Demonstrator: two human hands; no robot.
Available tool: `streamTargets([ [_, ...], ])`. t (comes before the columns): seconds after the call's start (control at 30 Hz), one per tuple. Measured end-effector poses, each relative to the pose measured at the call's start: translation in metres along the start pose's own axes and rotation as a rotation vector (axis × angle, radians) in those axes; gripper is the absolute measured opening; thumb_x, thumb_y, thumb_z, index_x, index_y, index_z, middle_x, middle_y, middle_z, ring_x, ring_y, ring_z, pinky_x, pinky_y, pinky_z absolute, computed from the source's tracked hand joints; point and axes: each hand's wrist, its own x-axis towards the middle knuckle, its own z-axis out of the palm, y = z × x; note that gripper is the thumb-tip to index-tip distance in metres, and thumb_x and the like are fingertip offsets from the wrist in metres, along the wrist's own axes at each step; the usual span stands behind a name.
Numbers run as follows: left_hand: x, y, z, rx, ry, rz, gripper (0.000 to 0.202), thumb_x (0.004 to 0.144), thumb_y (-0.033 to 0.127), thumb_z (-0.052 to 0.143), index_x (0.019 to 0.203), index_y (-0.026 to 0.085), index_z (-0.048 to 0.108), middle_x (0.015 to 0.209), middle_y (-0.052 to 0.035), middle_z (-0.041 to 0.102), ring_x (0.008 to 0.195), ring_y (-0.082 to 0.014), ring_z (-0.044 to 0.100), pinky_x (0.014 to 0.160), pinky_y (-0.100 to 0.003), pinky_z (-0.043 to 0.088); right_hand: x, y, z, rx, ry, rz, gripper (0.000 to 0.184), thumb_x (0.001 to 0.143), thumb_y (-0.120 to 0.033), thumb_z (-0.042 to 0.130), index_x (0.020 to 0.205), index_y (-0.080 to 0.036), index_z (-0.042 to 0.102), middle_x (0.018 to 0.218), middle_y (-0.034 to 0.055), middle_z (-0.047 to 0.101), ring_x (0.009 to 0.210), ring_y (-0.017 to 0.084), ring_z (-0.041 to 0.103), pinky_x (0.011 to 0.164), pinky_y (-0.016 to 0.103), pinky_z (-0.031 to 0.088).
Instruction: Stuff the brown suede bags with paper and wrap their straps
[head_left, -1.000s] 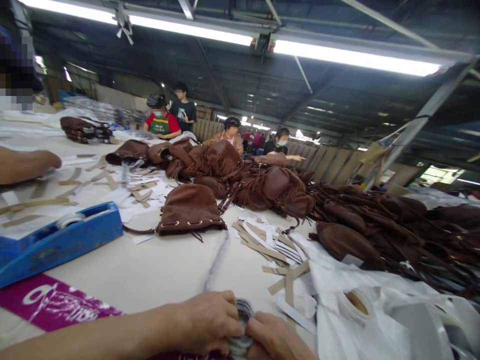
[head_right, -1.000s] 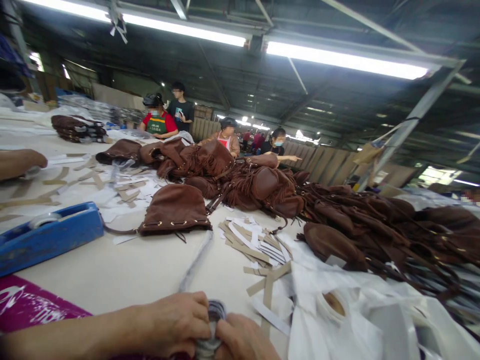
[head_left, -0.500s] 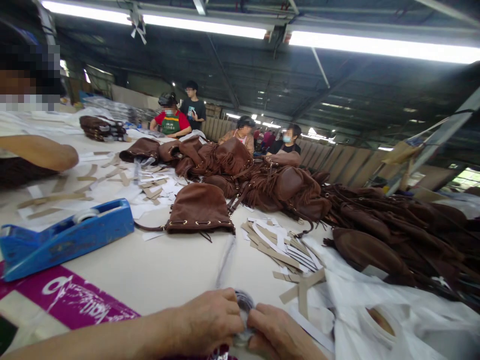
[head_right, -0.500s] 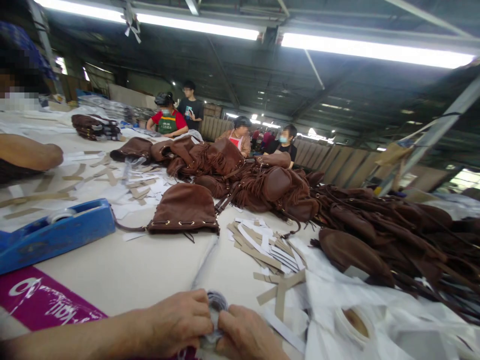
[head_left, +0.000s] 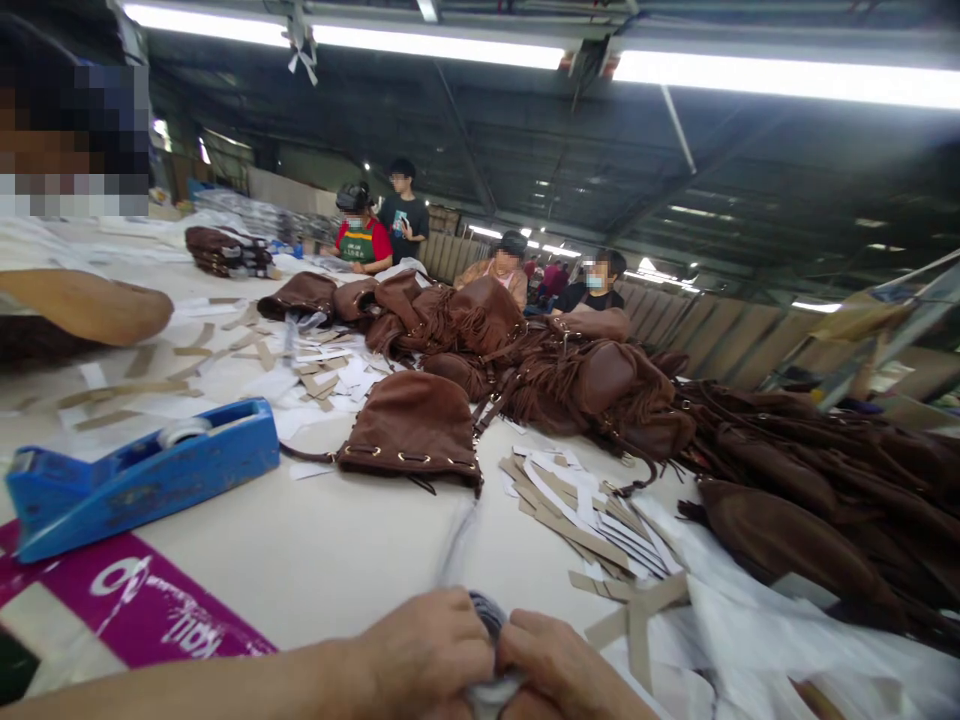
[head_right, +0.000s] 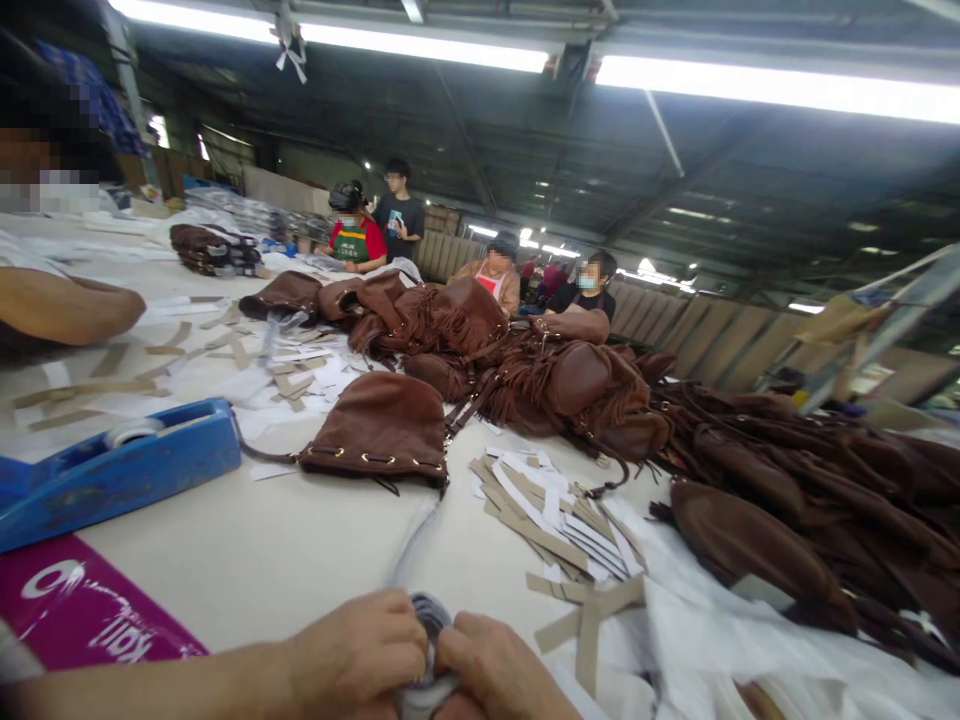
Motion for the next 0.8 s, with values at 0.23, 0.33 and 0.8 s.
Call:
streamTargets([
  [0.23, -0.001, -0.014, -0.009, 0.13, 0.005, 0.125, 0.013, 0.084, 0.012, 0.057, 0.075, 0.018, 0.05, 0.08, -0.0021, 0.06, 0.069, -0.0148, 0.048, 0.065, -0.028, 0.04, 0.009, -0.007, -0.027, -0.143, -0.081, 0.043, 0.009, 0.081, -0.016, 0.062, 0.083, -0.022, 0.056, 0.082, 0.0005, 0.064, 0.071, 0.017, 0.06, 0.057, 0.025, 0.032],
  [0.33, -0.002, 0.002, 0.028, 0.205, 0.16, -0.13, 0.013, 0.082, 0.017, 0.059, 0.073, 0.018, 0.05, 0.073, -0.0029, 0.056, 0.065, -0.0164, 0.047, 0.059, -0.029, 0.037, 0.013, -0.011, -0.014, -0.354, -0.101, 0.176, 0.029, 0.07, -0.009, 0.063, 0.094, -0.023, 0.056, 0.082, 0.0024, 0.067, 0.064, 0.019, 0.062, 0.05, 0.027, 0.025],
  [0.8, -0.007, -0.006, 0.038, 0.41, 0.315, -0.068, 0.023, 0.083, 0.016, 0.059, 0.062, 0.018, 0.049, 0.057, 0.0005, 0.052, 0.054, -0.0146, 0.043, 0.057, -0.03, 0.037, 0.031, 0.017, 0.013, -0.508, -0.01, 0.086, 0.037, 0.071, -0.006, 0.052, 0.102, -0.027, 0.057, 0.069, 0.0009, 0.064, 0.05, 0.018, 0.058, 0.042, 0.027, 0.02],
])
